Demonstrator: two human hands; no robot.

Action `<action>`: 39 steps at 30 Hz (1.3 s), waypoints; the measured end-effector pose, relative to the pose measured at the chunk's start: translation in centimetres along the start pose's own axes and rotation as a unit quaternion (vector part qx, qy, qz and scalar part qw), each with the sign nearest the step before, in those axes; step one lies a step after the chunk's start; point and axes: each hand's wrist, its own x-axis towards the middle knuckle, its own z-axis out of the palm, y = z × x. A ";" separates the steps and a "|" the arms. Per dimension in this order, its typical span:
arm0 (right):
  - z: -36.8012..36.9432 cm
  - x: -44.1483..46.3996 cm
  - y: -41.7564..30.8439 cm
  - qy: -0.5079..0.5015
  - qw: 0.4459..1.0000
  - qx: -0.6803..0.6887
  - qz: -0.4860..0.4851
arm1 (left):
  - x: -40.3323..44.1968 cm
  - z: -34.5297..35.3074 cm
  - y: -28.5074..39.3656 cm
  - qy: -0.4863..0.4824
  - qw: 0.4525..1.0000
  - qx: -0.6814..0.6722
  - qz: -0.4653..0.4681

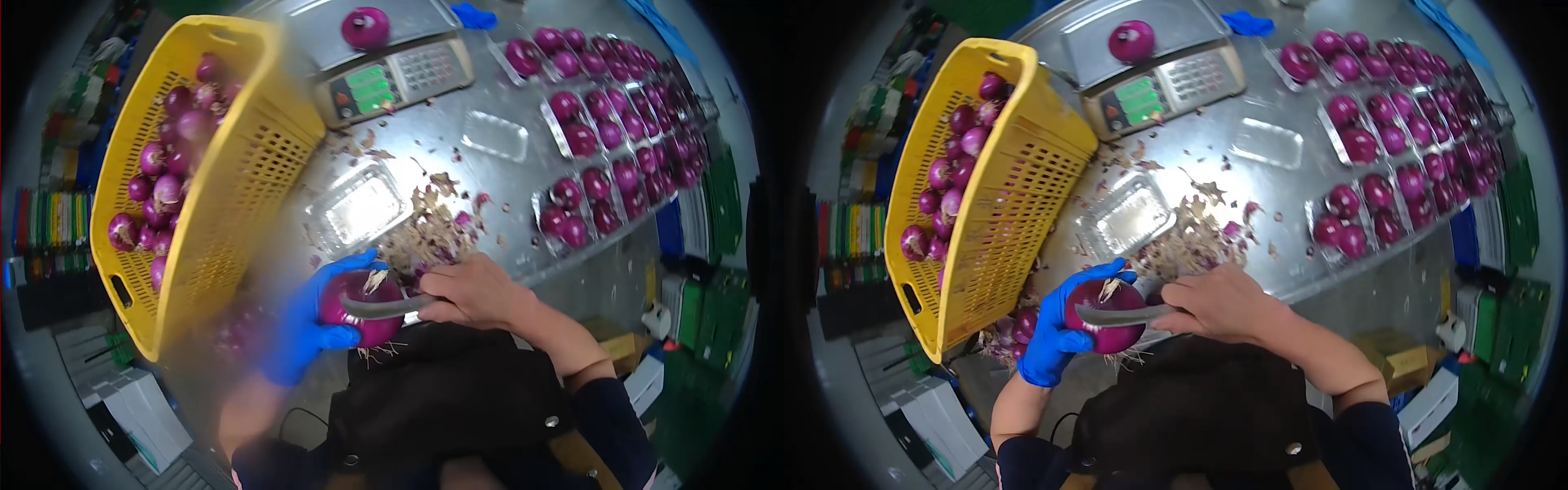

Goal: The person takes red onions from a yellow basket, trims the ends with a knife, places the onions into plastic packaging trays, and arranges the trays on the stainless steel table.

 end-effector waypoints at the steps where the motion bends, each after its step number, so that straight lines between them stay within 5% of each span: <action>1: 0.3 -0.6 0.3 0.002 1.000 -0.015 0.004 | 0.3 0.7 -0.5 -0.012 1.000 -0.009 -0.006; 6: 1.0 -3.0 -0.1 0.021 0.999 -0.023 0.023 | 1.1 3.7 -1.3 -0.046 0.999 0.028 0.000; 9: 3.7 -6.1 2.9 0.079 0.993 -0.030 0.083 | 0.8 4.2 -1.7 0.015 0.995 0.098 -0.006; 16: 4.3 -7.3 2.6 0.155 0.965 0.145 0.156 | 1.0 4.0 -2.7 0.045 0.992 0.103 0.054; 19: 2.7 -6.9 1.7 0.167 0.966 0.139 0.143 | 1.5 5.3 -4.1 0.143 0.926 -0.349 -0.026; 23: 1.6 -6.5 0.4 0.157 0.988 0.002 0.000 | 0.7 5.6 -6.6 0.161 0.882 -0.434 -0.084; 26: 2.3 -5.6 0.3 0.135 0.989 -0.052 0.019 | 0.3 6.1 -7.1 0.127 0.906 -0.395 -0.085; 27: 2.7 -5.5 0.6 0.127 0.990 -0.053 0.023 | 0.0 6.4 -7.0 0.114 0.837 -0.529 -0.082; 31: 3.0 -5.1 1.0 0.103 0.992 -0.065 0.025 | -0.9 6.4 -7.2 0.085 0.770 -0.619 -0.128; 38: 5.9 -7.4 5.1 0.097 0.987 -0.117 0.057 | -1.0 6.2 -8.0 0.035 0.815 -0.568 -0.111; 39: 6.0 -8.2 5.7 0.077 0.979 0.009 0.191 | -0.9 6.1 -7.5 0.064 0.834 -0.539 -0.102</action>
